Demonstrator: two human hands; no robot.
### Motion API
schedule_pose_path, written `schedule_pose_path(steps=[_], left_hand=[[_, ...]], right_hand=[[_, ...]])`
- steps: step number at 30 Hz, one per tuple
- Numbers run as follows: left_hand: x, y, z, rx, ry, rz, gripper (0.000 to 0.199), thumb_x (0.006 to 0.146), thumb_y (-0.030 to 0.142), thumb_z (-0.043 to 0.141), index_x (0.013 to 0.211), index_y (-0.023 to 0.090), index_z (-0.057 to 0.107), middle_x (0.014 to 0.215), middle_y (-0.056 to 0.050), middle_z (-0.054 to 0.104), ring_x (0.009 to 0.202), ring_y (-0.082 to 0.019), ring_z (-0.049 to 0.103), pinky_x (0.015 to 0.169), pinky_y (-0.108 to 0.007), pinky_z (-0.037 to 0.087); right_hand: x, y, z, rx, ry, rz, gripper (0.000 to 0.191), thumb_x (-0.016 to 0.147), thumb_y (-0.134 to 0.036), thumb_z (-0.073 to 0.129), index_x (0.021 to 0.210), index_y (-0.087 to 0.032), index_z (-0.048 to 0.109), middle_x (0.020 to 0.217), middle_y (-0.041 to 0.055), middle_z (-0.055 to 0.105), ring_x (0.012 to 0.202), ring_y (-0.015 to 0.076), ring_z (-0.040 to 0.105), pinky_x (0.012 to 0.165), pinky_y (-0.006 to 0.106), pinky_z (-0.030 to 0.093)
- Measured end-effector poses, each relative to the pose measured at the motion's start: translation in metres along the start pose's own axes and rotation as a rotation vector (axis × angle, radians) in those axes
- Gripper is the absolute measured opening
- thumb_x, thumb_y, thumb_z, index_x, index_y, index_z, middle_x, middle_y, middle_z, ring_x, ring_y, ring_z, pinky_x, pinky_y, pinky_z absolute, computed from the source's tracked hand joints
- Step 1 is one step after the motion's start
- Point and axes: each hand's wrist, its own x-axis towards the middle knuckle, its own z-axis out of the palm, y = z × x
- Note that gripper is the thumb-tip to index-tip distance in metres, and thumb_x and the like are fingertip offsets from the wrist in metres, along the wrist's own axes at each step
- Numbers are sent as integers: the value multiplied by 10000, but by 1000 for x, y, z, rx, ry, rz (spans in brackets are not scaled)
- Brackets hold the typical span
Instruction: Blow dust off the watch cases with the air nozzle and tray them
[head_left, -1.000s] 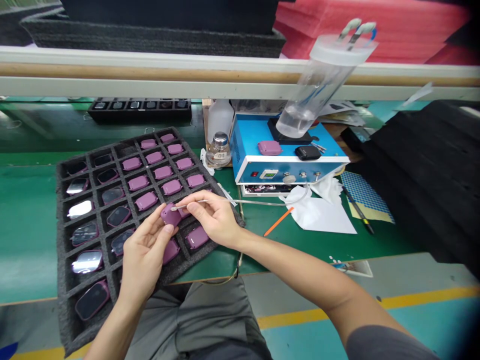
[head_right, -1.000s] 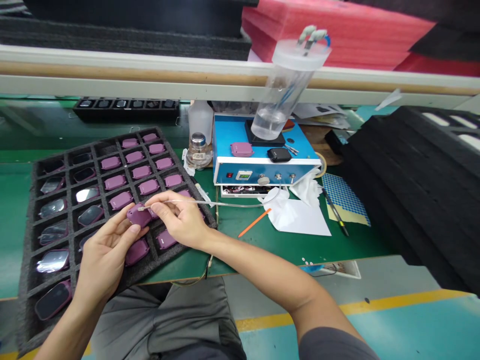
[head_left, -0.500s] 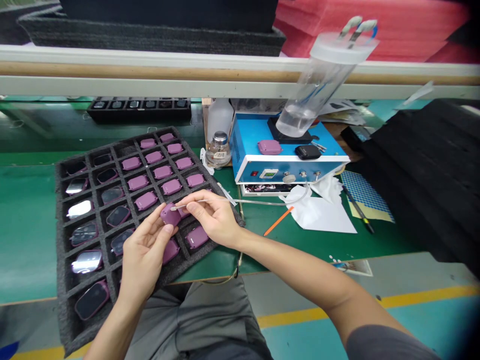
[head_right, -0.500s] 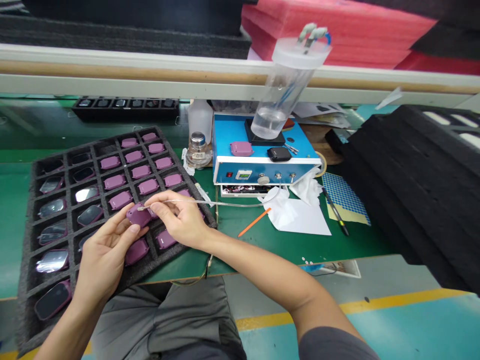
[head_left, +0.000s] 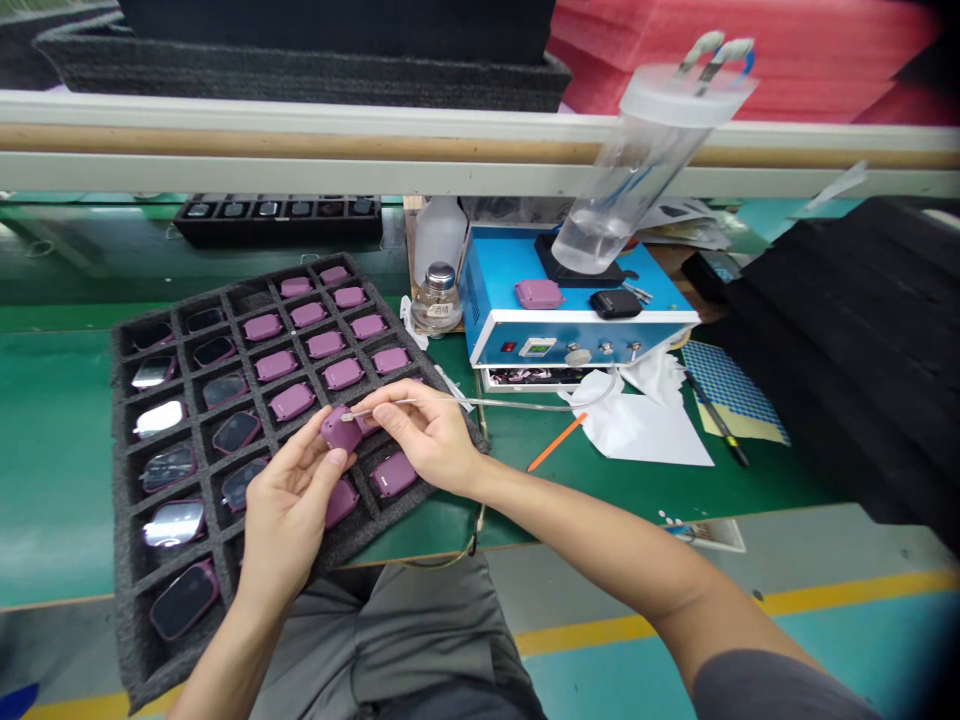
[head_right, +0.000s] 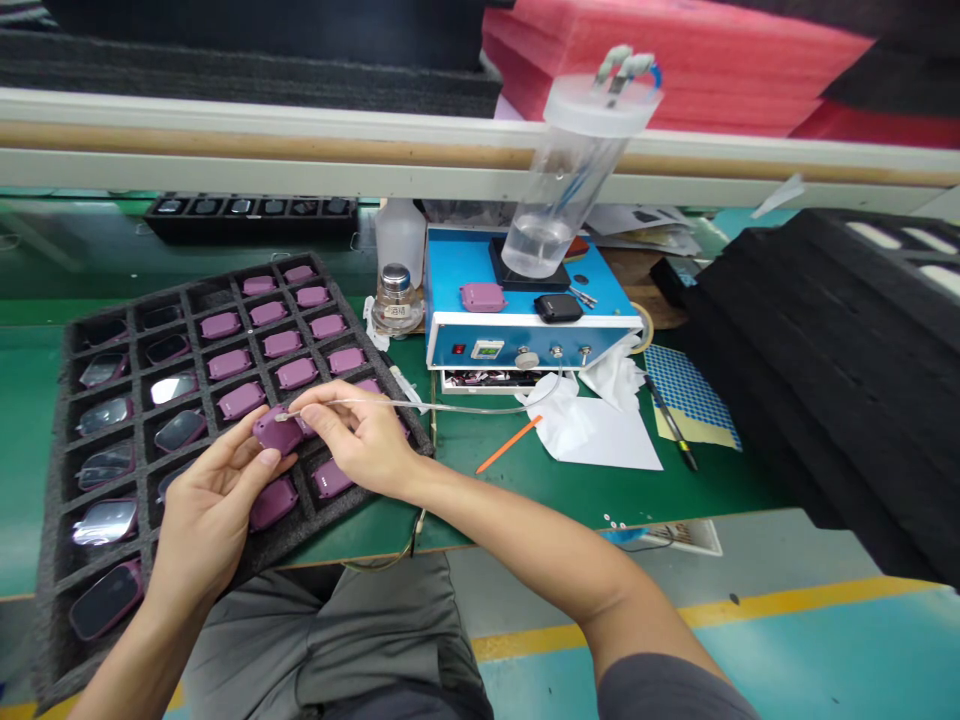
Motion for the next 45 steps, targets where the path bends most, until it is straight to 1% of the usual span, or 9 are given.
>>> schedule_pose_path(steps=[4, 13, 27, 35, 38, 41, 43, 44, 45], left_hand=[[1, 0, 1, -5, 6, -2, 533, 842, 328, 833, 1347, 249, 684, 1326, -63, 731, 1224, -227, 698, 982, -290, 619], [-1, 2, 1, -7, 11, -14, 537, 829, 334, 843, 1336, 237, 693, 1317, -74, 736, 1227, -235, 697, 983, -283, 615], [-1, 2, 2, 21, 19, -22, 578, 826, 365, 830, 1361, 214, 672, 1363, -100, 707, 1274, -292, 665, 1037, -413, 603], [-1, 2, 3, 44, 1, -29, 606, 821, 401, 823, 1372, 208, 661, 1374, -105, 699, 1292, -300, 650, 1055, -434, 590], [-3, 5, 5, 56, 16, -18, 600, 840, 402, 795, 1382, 196, 641, 1382, -111, 692, 1270, -288, 661, 1019, -407, 606], [-5, 14, -1, 181, 50, 60, 541, 922, 402, 674, 1402, 167, 595, 1317, -132, 716, 1130, -262, 719, 922, -390, 628], [-3, 22, -11, 394, 79, 169, 459, 975, 360, 558, 1378, 140, 583, 1273, -148, 720, 1084, -254, 718, 943, -411, 597], [0, 25, -17, 537, 73, 223, 420, 991, 325, 504, 1356, 134, 588, 1266, -152, 714, 1103, -258, 701, 979, -429, 568], [3, 27, -22, 689, 35, 266, 394, 999, 288, 460, 1333, 135, 600, 1256, -151, 710, 1127, -265, 680, 1008, -444, 540]], right_hand=[[0, -1, 0, -1, 0, 7, 200, 961, -382, 674, 1006, -193, 720, 972, 40, 773, 900, 145, 740, 842, 268, 597], [-1, -2, 0, -27, 9, 29, 276, 951, -463, 674, 1007, -195, 712, 995, 54, 771, 915, 165, 743, 855, 301, 607], [-1, -2, 0, -32, 1, 45, 334, 944, -515, 669, 1017, -191, 703, 1006, 63, 771, 926, 170, 740, 872, 314, 608], [-1, -3, -1, -54, 6, 31, 304, 955, -498, 659, 1012, -203, 710, 1008, 58, 776, 930, 176, 751, 876, 324, 621], [-4, -5, -1, -80, 3, 9, 288, 959, -479, 664, 1005, -200, 720, 1000, 57, 778, 914, 172, 755, 861, 313, 627], [-11, -5, 0, -80, 85, -39, 234, 972, -424, 669, 1005, -200, 730, 997, 55, 776, 927, 170, 758, 900, 324, 628], [-14, -3, 0, -63, 141, -45, 219, 976, -409, 671, 1004, -200, 730, 981, 52, 773, 920, 168, 761, 903, 332, 636], [-15, -2, 0, -55, 153, -42, 223, 974, -413, 675, 999, -198, 728, 967, 50, 771, 905, 166, 763, 887, 330, 644], [-15, -2, 0, -52, 153, -39, 230, 969, -422, 681, 992, -197, 725, 953, 48, 769, 888, 165, 765, 863, 325, 652]])
